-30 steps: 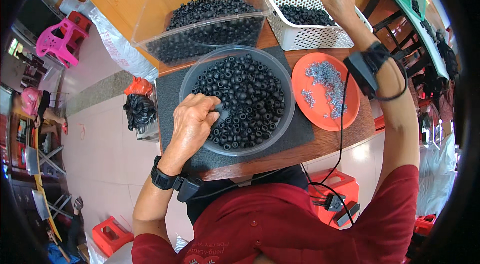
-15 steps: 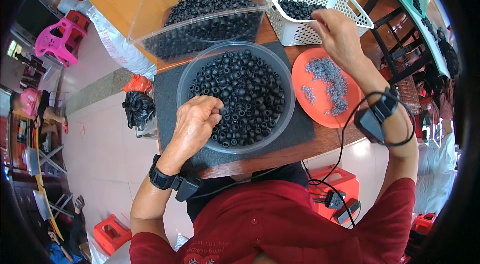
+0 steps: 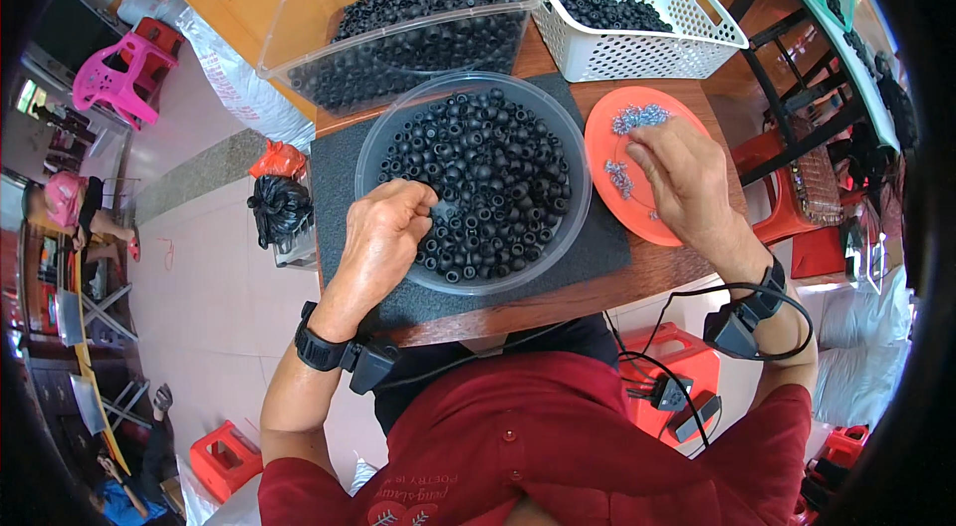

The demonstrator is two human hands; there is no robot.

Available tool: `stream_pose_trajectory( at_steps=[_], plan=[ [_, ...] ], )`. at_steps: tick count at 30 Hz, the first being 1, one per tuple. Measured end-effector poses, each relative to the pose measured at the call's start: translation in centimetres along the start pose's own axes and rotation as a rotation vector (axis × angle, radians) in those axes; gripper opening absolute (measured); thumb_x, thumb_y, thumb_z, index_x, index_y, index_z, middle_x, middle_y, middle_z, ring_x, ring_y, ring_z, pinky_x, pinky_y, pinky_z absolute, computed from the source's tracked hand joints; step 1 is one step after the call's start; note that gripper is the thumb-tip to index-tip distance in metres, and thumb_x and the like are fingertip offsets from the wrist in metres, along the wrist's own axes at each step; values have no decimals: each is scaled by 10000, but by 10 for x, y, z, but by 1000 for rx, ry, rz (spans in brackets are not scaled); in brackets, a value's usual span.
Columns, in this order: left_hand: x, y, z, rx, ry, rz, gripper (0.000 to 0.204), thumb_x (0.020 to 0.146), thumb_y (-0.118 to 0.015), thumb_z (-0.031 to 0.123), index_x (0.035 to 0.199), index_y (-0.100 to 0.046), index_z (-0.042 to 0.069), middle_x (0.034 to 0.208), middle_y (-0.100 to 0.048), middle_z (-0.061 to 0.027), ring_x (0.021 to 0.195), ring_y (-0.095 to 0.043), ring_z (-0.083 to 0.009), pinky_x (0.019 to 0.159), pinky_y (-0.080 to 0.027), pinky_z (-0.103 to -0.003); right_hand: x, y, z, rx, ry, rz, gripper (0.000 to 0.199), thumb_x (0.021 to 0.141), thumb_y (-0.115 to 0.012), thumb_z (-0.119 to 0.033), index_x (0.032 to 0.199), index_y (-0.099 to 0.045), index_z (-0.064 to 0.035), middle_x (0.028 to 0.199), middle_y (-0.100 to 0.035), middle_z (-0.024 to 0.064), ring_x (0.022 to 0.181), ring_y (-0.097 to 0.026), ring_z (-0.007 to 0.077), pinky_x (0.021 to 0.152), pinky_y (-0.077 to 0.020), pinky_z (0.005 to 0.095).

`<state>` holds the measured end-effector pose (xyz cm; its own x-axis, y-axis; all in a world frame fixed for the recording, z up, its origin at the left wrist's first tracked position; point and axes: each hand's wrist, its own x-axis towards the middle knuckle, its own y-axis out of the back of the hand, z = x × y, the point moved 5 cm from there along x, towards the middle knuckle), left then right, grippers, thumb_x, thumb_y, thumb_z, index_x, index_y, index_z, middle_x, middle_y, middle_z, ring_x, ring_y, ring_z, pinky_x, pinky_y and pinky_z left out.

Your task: Sorting small black plastic rings and placing them into different containers.

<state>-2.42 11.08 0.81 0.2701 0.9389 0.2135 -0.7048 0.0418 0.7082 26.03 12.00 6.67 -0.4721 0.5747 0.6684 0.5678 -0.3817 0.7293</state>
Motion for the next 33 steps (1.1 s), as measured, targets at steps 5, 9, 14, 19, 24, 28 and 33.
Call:
stream_pose_trajectory(
  at_steps=[5, 9, 14, 19, 24, 28, 33],
  plan=[
    [9, -4, 10, 188, -138, -59, 147, 698, -638, -47, 838, -612, -9, 752, -599, -129, 741, -613, -282, 668, -490, -369, -6, -1, -11, 55, -41, -22, 198, 718, -694, 24, 886, -590, 11, 713, -545, 135, 635, -550, 310, 542, -425, 393],
    [11, -13, 9, 408, -223, -82, 135, 672, -646, -21, 800, -606, -7, 750, -592, -146, 780, -601, -332, 685, -475, -414, -7, -2, -20, 86, -46, -29, 191, 713, -694, 27, 874, -591, 9, 708, -542, 130, 626, -544, 304, 530, -420, 386],
    [12, -14, 6, 361, -217, -73, 134, 673, -654, -5, 800, -611, -6, 756, -598, -149, 772, -607, -327, 675, -475, -413, -12, -3, -27, 101, -59, -35, 183, 698, -696, 32, 847, -593, 13, 692, -541, 126, 617, -546, 295, 522, -421, 377],
    [12, -11, 6, 297, -205, -45, 136, 676, -645, -6, 807, -606, -12, 751, -597, -147, 742, -606, -317, 663, -474, -403, -12, -3, -38, 144, -47, -5, 178, 693, -694, 39, 842, -599, 17, 687, -549, 127, 603, -546, 295, 512, -422, 376],
    [10, -3, 9, 120, -137, 17, 125, 720, -641, -21, 837, -597, -24, 729, -575, -126, 683, -606, -245, 613, -477, -341, -13, -10, -50, 240, -109, 18, 173, 703, -685, 47, 857, -609, 25, 712, -580, 134, 617, -564, 291, 520, -434, 376],
    [5, 2, 22, 62, -148, 43, 135, 740, -651, -24, 868, -610, -20, 726, -561, -106, 663, -595, -204, 596, -472, -312, -12, -24, -62, 373, -207, 28, 188, 723, -694, 26, 896, -621, 18, 738, -601, 141, 646, -584, 293, 545, -451, 358],
    [-3, -1, 49, -39, -220, 40, 175, 731, -665, -40, 900, -629, -8, 729, -547, -76, 652, -573, -165, 575, -454, -276, -11, -58, -75, 669, -523, 61, 209, 756, -712, -25, 944, -627, 7, 763, -615, 125, 682, -611, 231, 594, -480, 311]
  ],
)
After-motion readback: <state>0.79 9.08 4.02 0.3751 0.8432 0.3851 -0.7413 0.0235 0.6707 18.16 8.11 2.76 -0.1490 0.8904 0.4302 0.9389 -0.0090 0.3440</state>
